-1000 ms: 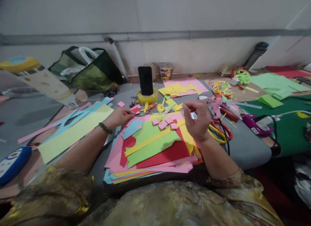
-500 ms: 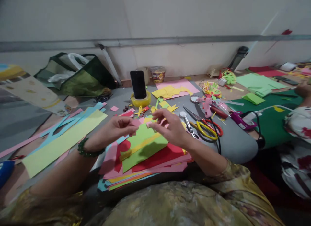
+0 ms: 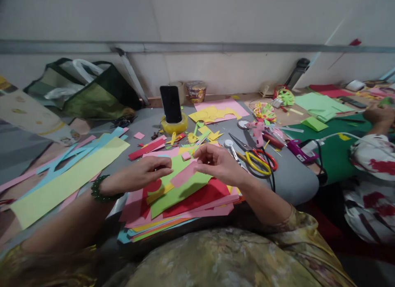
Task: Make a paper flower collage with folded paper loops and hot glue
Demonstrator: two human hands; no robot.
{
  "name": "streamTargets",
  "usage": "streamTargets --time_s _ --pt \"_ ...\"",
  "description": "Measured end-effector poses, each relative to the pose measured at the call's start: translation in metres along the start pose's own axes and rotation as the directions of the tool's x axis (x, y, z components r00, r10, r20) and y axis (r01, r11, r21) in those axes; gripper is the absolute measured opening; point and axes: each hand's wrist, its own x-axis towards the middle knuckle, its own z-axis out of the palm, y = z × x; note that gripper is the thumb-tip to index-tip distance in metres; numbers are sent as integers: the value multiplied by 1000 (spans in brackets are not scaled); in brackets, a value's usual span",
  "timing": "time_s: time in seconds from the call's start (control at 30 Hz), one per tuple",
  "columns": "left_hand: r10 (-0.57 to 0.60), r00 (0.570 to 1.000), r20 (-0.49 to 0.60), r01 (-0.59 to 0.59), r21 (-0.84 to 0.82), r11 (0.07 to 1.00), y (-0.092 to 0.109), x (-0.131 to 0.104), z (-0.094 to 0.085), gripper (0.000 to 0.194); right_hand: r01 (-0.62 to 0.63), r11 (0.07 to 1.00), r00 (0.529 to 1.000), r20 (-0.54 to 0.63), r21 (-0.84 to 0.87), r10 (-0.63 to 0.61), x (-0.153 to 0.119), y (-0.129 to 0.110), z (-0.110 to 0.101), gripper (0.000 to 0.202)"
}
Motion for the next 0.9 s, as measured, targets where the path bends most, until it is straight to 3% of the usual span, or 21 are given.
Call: streamTargets --time_s 0.1,0.17,0.23,0.3,0.37,0.47,0.6,0.7,0.77,0.8,0.87,0.9 --pt "37 999 18 -37 -25 999 7 -3 7 41 4 1000 999 39 -3 -4 -7 1 4 39" --pt "82 982 172 -59 -137 989 13 -9 11 47 -4 1000 996 84 -15 6 -13 -2 4 37" --pt "177 919 353 -86 -258 962 19 -15 10 45 -25 1000 991 135 -16 27 -20 -6 1 36" --pt "262 875 406 -134 -316 939 21 -19 7 29 -39 999 987 158 -18 41 -26 -11 -2 37" --pt "262 912 316 -160 -315 936 21 -18 4 28 -28 999 991 133 -35 32 -29 -12 -4 37" --pt "108 981 164 -48 -330 943 18 -10 9 43 31 990 999 14 -140 -30 -27 -6 2 32" --pt "-63 987 149 118 -396 911 15 -1 29 49 124 955 977 -133 -270 -165 -21 12 18 20" --pt "-97 979 177 160 -387 908 12 3 37 47 144 913 971 -121 -382 -204 -18 18 15 22" --pt "-117 974 196 170 -278 945 7 5 35 44 55 828 976 -144 -557 -161 -16 13 -5 26" --pt "-137 972 190 175 -201 964 4 6 34 43 -49 747 973 -200 -663 -114 -14 8 -21 27" --pt "-182 969 165 196 -75 978 -2 9 29 40 -388 451 902 -433 -804 4 -10 0 -58 33" --pt "-202 967 155 211 -47 976 -4 10 27 39 -551 269 828 -557 -790 60 -7 -3 -78 39"
